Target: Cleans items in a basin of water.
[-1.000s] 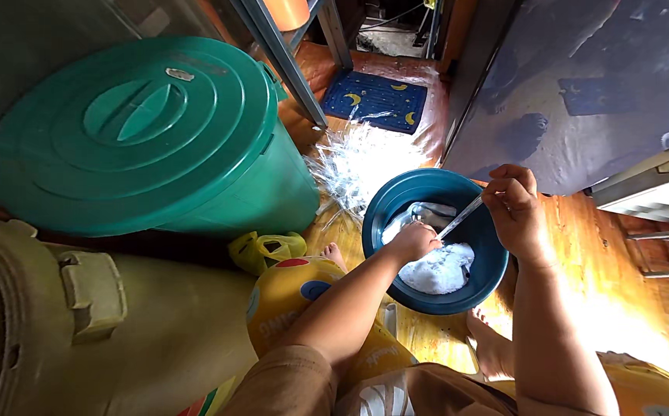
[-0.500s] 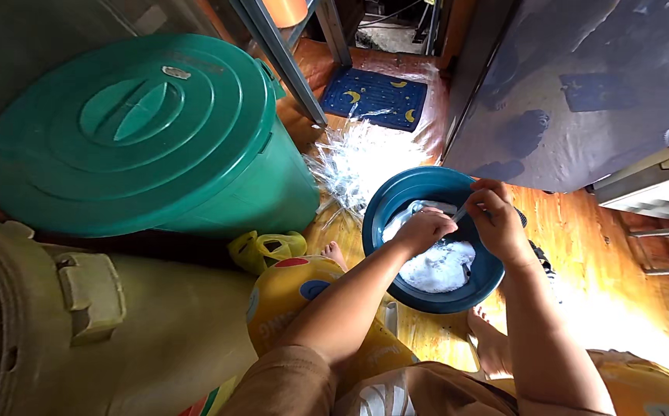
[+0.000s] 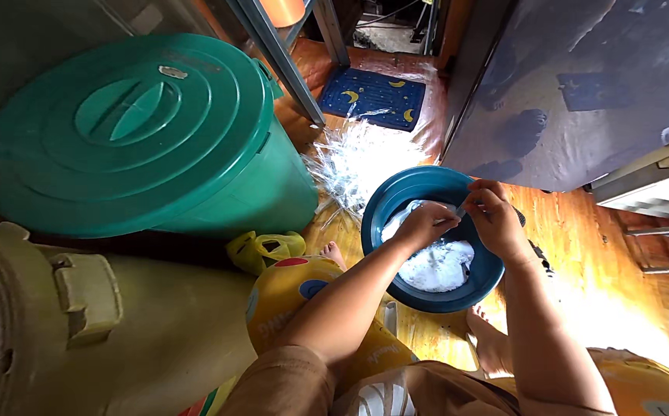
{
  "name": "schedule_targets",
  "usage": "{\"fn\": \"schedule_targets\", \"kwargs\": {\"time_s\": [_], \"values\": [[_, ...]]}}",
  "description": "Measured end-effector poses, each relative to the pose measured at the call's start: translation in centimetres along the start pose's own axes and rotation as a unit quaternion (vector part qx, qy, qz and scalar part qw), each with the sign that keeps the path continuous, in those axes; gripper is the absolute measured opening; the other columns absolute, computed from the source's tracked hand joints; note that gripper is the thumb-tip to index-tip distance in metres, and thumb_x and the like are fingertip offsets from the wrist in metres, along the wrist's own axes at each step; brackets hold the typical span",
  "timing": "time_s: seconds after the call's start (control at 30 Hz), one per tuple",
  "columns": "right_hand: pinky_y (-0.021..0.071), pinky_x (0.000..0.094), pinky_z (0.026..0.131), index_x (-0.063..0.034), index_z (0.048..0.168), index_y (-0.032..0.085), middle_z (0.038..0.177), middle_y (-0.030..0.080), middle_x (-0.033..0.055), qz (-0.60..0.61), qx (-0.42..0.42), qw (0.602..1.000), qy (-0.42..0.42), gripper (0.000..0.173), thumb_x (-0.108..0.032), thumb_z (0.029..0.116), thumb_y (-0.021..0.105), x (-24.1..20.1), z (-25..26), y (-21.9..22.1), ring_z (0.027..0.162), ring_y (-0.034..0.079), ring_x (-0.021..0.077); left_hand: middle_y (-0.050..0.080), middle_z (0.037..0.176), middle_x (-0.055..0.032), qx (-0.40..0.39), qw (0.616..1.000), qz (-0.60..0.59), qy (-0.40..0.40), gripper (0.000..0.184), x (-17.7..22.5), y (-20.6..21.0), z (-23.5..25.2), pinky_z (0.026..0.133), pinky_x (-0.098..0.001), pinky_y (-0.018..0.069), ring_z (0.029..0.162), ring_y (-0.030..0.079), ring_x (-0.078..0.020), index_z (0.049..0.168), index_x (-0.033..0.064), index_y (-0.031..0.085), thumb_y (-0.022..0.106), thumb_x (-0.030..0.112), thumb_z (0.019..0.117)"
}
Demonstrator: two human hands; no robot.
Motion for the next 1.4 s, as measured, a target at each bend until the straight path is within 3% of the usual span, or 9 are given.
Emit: {"fn": "schedule_targets", "kwargs": {"time_s": [0.23, 0.33, 0.47, 0.57, 0.97, 1.13, 1.23, 1.3, 1.4], "values": [[0.0539, 0.0268, 0.094, -0.0012, 0.094, 0.066, 0.128, 0.058, 0.0153, 0.017, 0.065, 0.996, -0.052, 0.010, -0.006, 0.0985, 0.058, -2.8, 0.8, -2.0, 0.116, 0.059, 0.0166, 0.077, 0.110, -0.0106, -0.025, 0.997, 0.067, -0.015, 0.017, -2.8, 1.0, -0.1, 0.110, -0.0445, 0.0476, 0.119, 0.068, -0.0257, 0.103, 0.0059, 0.081, 0.069, 0.018, 0.0983], [0.0533, 0.0304, 0.096, -0.0016, 0.095, 0.067, 0.128, 0.059, 0.0162, -0.006, 0.047, 0.997, -0.053, 0.011, -0.007, 0.0986, 0.058, -3.1, 0.9, -2.1, 0.119, 0.059, 0.0198, 0.075, 0.117, -0.0113, -0.068, 0.994, 0.065, -0.049, 0.024, -2.9, 1.1, -0.2, 0.112, -0.0471, 0.0457, 0.123, 0.065, -0.0267, 0.108, 0.0062, 0.080, 0.073, 0.026, 0.0954], [0.0503, 0.0518, 0.101, -0.0009, 0.098, 0.070, 0.132, 0.060, 0.0195, -0.027, -0.027, 0.999, -0.011, 0.010, -0.007, 0.0967, 0.062, -1.0, 0.3, -0.1, 0.123, 0.058, 0.0340, 0.070, 0.124, -0.0153, 0.003, 0.999, -0.048, -0.006, 0.030, -0.5, 0.2, -0.3, 0.111, -0.0451, 0.0468, 0.125, 0.062, -0.0258, 0.116, 0.0027, 0.075, 0.074, 0.026, 0.0962], [0.0551, 0.0452, 0.097, -0.0004, 0.099, 0.069, 0.130, 0.060, 0.0184, -0.013, -0.032, 0.999, 0.010, 0.009, -0.006, 0.0977, 0.062, 0.6, -0.5, 1.5, 0.120, 0.060, 0.0303, 0.075, 0.113, -0.0148, 0.067, 0.993, -0.025, 0.089, 0.017, -0.4, 0.1, 0.1, 0.108, -0.0436, 0.0499, 0.118, 0.068, -0.0267, 0.104, 0.0019, 0.079, 0.071, 0.014, 0.0967], [0.0521, 0.0321, 0.097, -0.0015, 0.091, 0.065, 0.132, 0.057, 0.0158, 0.018, 0.056, 0.998, -0.035, 0.011, -0.005, 0.0979, 0.056, -2.6, 0.5, -1.1, 0.120, 0.057, 0.0196, 0.078, 0.111, -0.0090, -0.101, 0.991, 0.087, -0.012, 0.025, -3.3, 1.0, -0.3, 0.115, -0.0425, 0.0434, 0.122, 0.067, -0.0240, 0.103, 0.0053, 0.081, 0.063, 0.024, 0.1025], [0.0527, 0.0391, 0.100, -0.0025, 0.094, 0.067, 0.132, 0.059, 0.0156, 0.012, 0.005, 1.000, -0.019, 0.010, -0.008, 0.0981, 0.059, -1.4, 0.0, -0.1, 0.123, 0.057, 0.0241, 0.070, 0.128, -0.0119, -0.145, 0.986, -0.034, -0.078, 0.033, -1.4, 0.6, -0.3, 0.110, -0.0471, 0.0469, 0.125, 0.063, -0.0230, 0.127, 0.0049, 0.071, 0.070, 0.018, 0.0970], [0.0512, 0.0479, 0.101, -0.0016, 0.096, 0.068, 0.133, 0.058, 0.0180, 0.008, -0.021, 1.000, 0.005, 0.010, -0.008, 0.0970, 0.062, -0.3, -0.4, 1.0, 0.124, 0.057, 0.0311, 0.072, 0.109, -0.0134, -0.068, 0.973, -0.210, -0.068, 0.025, 0.9, -0.2, -0.2, 0.095, -0.0390, 0.0549, 0.102, 0.068, -0.0170, 0.121, -0.0045, 0.067, 0.059, 0.002, 0.0982], [0.0524, 0.0470, 0.100, -0.0003, 0.098, 0.067, 0.132, 0.059, 0.0186, 0.015, -0.012, 0.999, 0.029, 0.010, -0.008, 0.0993, 0.061, 0.5, -0.6, 1.6, 0.124, 0.058, 0.0305, 0.068, 0.088, -0.0080, -0.033, 0.963, -0.263, -0.050, 0.026, 0.8, 0.1, 0.0, 0.078, -0.0317, 0.0569, 0.078, 0.065, -0.0104, 0.117, -0.0054, 0.066, 0.049, 0.008, 0.1029], [0.0556, 0.0337, 0.081, 0.0008, 0.111, 0.063, 0.122, 0.065, 0.0120, 0.116, 0.031, 0.981, 0.151, 0.016, -0.010, 0.1046, 0.053, 1.4, -0.9, 2.1, 0.095, 0.065, 0.0145, 0.068, 0.098, -0.0085, -0.031, 0.969, -0.230, -0.090, 0.035, -0.2, 0.5, 0.1, 0.078, -0.0301, 0.0536, 0.080, 0.060, -0.0105, 0.118, -0.0011, 0.068, 0.042, 0.022, 0.1116]]}}
Point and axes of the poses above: each hand's wrist, its own z-axis towards the middle knuckle, its own y-axis out of the palm, x = y × z, the point moved 2 cm from there along z, towards the middle knuckle
